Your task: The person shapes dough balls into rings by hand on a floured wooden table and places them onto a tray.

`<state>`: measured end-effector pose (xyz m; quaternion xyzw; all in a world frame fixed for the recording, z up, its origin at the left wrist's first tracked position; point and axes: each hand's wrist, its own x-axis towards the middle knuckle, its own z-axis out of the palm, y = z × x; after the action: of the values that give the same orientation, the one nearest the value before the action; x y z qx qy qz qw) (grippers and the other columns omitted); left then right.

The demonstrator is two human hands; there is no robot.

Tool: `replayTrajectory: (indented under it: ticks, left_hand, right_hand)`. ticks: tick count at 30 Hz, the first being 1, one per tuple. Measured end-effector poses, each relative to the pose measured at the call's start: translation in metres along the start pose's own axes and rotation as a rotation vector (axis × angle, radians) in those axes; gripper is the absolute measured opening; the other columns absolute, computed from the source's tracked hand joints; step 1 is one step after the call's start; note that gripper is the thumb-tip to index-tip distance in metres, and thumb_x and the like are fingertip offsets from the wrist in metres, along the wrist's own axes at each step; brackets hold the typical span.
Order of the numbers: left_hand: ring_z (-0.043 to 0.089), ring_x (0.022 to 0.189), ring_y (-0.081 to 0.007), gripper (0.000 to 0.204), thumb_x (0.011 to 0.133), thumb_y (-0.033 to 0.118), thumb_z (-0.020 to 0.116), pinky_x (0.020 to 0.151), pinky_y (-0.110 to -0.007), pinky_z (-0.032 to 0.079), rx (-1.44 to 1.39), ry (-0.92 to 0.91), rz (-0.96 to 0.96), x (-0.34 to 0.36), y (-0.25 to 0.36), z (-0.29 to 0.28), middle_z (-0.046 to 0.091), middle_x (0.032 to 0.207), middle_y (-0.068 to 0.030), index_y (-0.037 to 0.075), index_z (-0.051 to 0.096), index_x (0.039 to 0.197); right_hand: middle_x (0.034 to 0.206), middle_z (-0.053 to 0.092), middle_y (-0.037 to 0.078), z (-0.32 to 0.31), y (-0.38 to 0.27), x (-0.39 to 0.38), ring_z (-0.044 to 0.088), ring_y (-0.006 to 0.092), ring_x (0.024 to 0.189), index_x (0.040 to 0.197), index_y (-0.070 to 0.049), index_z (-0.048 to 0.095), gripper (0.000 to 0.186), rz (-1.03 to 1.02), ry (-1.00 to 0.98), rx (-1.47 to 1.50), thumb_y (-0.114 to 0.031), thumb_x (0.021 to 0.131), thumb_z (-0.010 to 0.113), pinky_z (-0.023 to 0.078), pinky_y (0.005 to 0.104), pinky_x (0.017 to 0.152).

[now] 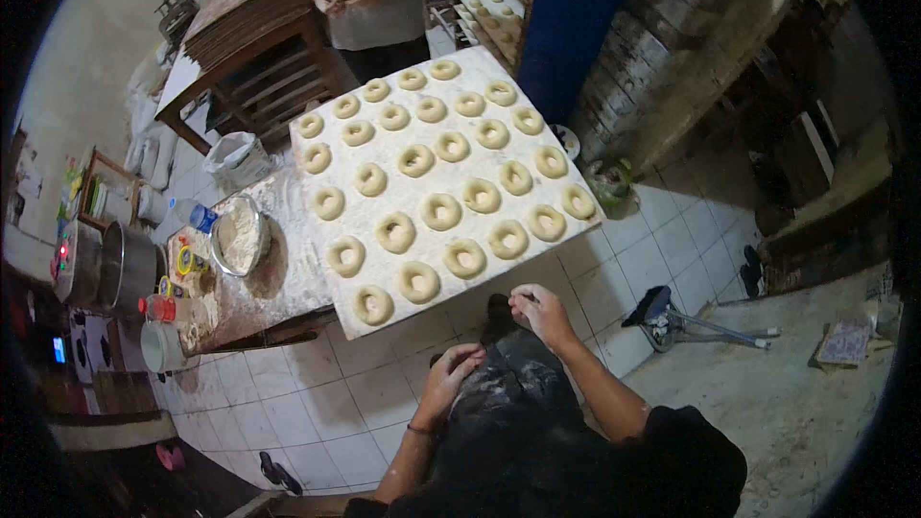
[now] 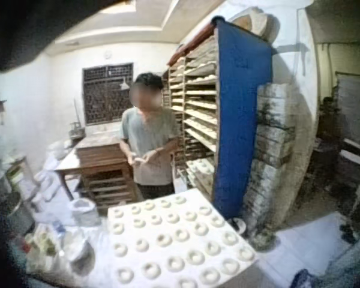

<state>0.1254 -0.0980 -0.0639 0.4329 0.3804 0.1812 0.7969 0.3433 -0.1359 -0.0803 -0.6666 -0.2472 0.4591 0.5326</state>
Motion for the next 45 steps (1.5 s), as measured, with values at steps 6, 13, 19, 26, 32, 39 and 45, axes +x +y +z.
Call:
replayTrajectory:
  ticks: [6,13,19,26,32,39,45]
  left_hand:
    - [0.051,0.106,-0.0230,0.032,0.090,0.016,0.048,0.092,-0.034,0.043,-0.690,-0.150,-0.341,0.096,0.004,0.074,0.051,0.117,-0.0127,-0.002,0.046,0.117]
    - [0.049,0.108,-0.0242,0.024,0.091,0.006,0.040,0.095,-0.038,0.040,-1.022,-0.023,-0.482,0.229,-0.021,0.159,0.050,0.113,-0.0132,-0.003,0.045,0.112]
    - [0.050,0.101,-0.0323,0.022,0.086,-0.001,0.035,0.091,-0.043,0.044,-1.470,0.172,-0.527,0.253,-0.031,0.180,0.050,0.107,-0.0215,-0.015,0.041,0.103]
    - [0.053,0.089,-0.0269,0.020,0.084,0.000,0.040,0.080,-0.037,0.045,-1.306,0.196,-0.468,0.228,-0.007,0.193,0.054,0.098,-0.0168,-0.009,0.045,0.101]
    - [0.049,0.076,-0.0225,0.026,0.079,-0.005,0.043,0.076,-0.035,0.043,-1.204,0.327,-0.444,0.216,0.020,0.213,0.053,0.087,-0.0126,-0.011,0.045,0.105]
    - [0.048,0.077,-0.0192,0.028,0.081,-0.002,0.043,0.076,-0.033,0.040,-0.947,0.264,-0.363,0.217,0.018,0.210,0.052,0.081,-0.0091,-0.009,0.047,0.108]
    - [0.049,0.076,-0.0204,0.021,0.082,0.000,0.042,0.074,-0.033,0.039,-1.079,0.283,-0.515,0.232,0.000,0.187,0.052,0.081,-0.0094,-0.008,0.049,0.100]
  right_hand:
    - [0.085,0.062,0.009,-0.083,-0.011,0.041,0.058,0.0129,0.072,0.098,0.002,0.055,0.018,-0.159,0.207,0.007,-0.011,0.087,0.050,0.048,0.0260,0.066]
    - [0.087,0.061,0.007,-0.195,-0.004,0.083,0.056,0.0118,0.071,0.101,0.000,0.055,0.021,-0.025,0.374,0.165,-0.016,0.089,0.048,0.045,0.0254,0.067]
    - [0.086,0.061,0.008,-0.246,0.025,0.124,0.058,0.0140,0.075,0.100,0.002,0.056,0.019,-0.046,0.303,-0.007,-0.011,0.086,0.051,0.047,0.0272,0.069]
    - [0.089,0.061,0.015,-0.243,0.005,0.177,0.059,0.0307,0.084,0.092,0.000,0.061,0.017,-0.402,0.084,-0.472,-0.003,0.076,0.055,0.047,0.0336,0.075]
    - [0.115,0.051,0.021,-0.220,0.010,0.204,0.049,0.0352,0.106,0.114,-0.002,0.050,0.048,-0.501,-0.342,-0.467,-0.016,0.071,0.064,0.040,0.0398,0.089]
    - [0.100,0.052,0.027,-0.235,0.008,0.195,0.050,0.0401,0.097,0.097,0.004,0.056,0.036,-0.285,-0.504,-0.825,-0.013,0.067,0.066,0.041,0.0436,0.084]
    - [0.097,0.060,0.015,-0.288,-0.024,0.144,0.057,0.0260,0.093,0.097,0.000,0.058,0.037,-0.176,-0.290,-0.541,-0.010,0.063,0.071,0.044,0.0348,0.080]
